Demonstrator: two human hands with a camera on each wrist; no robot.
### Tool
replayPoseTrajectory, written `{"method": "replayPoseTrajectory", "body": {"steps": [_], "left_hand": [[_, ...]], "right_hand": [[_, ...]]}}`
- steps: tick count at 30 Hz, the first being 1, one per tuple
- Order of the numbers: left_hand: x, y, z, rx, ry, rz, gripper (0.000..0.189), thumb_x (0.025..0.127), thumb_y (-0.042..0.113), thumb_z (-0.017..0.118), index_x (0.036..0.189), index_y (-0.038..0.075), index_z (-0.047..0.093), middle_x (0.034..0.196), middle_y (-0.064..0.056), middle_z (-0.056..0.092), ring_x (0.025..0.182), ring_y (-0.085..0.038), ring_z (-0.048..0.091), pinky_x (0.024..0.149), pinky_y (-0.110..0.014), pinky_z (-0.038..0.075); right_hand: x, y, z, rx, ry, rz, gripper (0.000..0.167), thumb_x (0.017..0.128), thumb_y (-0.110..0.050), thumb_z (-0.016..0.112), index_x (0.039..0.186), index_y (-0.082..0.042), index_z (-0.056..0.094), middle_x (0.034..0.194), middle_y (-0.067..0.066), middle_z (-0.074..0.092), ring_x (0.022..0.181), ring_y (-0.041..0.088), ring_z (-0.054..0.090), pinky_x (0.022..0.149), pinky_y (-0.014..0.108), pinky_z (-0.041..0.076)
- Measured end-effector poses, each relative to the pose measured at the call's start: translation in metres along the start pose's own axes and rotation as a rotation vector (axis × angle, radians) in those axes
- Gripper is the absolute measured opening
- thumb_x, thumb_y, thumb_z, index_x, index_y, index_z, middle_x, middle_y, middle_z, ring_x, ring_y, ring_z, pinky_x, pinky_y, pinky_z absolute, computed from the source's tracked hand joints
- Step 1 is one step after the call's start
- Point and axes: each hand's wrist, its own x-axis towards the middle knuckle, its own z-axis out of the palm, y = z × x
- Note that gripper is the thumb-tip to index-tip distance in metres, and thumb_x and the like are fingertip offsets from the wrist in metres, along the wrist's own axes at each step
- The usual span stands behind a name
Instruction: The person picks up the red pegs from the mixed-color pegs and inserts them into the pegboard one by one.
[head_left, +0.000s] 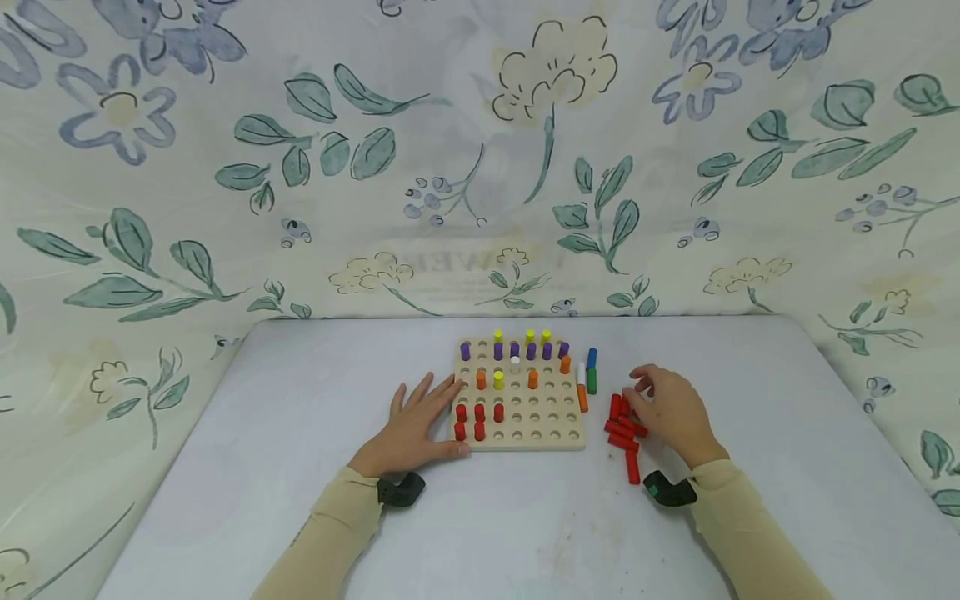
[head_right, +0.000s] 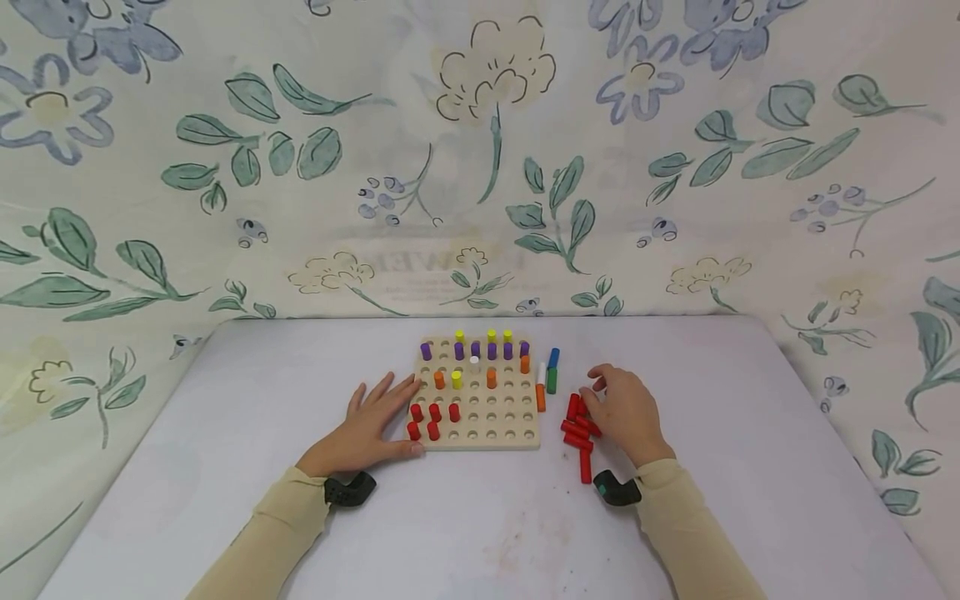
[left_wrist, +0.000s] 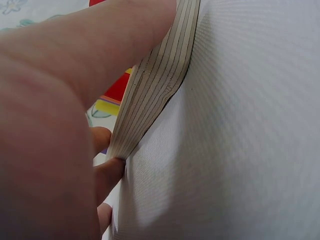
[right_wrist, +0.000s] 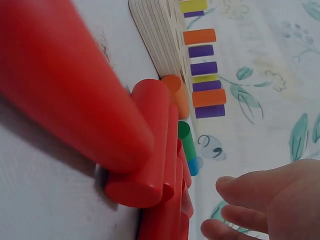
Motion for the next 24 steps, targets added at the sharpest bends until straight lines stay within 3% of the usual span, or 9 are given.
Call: {"method": "replayPoseTrajectory", "body": {"steps": [12, 19, 24], "left_hand": [[0.000, 0.000, 0.000, 0.006, -0.007, -0.008, 0.101, 0.083, 0.060, 0.073, 0.161, 0.014, 0.026, 0.167, -0.008, 0.022, 0.154, -0.037, 0.001, 0.117, -0.063, -0.010], [0.000, 0.000, 0.000, 0.001, -0.004, -0.004, 0.101, 0.083, 0.059, 0.073, 0.160, 0.013, 0.028, 0.166, -0.009, 0.022, 0.154, -0.037, 0.001, 0.117, -0.064, -0.010], [0.000, 0.001, 0.000, 0.001, -0.001, -0.005, 0.101, 0.083, 0.059, 0.073, 0.160, 0.013, 0.027, 0.166, -0.008, 0.022, 0.154, -0.037, 0.001, 0.117, -0.063, -0.011]], "right_hand": [[0.003, 0.005, 0.008, -0.033, -0.060, 0.057, 0.037, 0.095, -0.022, 0.067, 0.123, 0.002, 0.062, 0.103, 0.018, 0.069, 0.079, 0.025, 0.061, 0.061, 0.032, 0.057], [0.003, 0.006, 0.011, -0.030, -0.085, 0.071, 0.037, 0.095, -0.022, 0.068, 0.123, 0.001, 0.062, 0.094, 0.013, 0.067, 0.073, 0.022, 0.057, 0.063, 0.033, 0.056], [0.002, 0.006, 0.013, -0.022, -0.096, 0.063, 0.035, 0.096, -0.023, 0.066, 0.122, 0.001, 0.062, 0.082, 0.006, 0.062, 0.068, 0.020, 0.053, 0.058, 0.030, 0.049]]}}
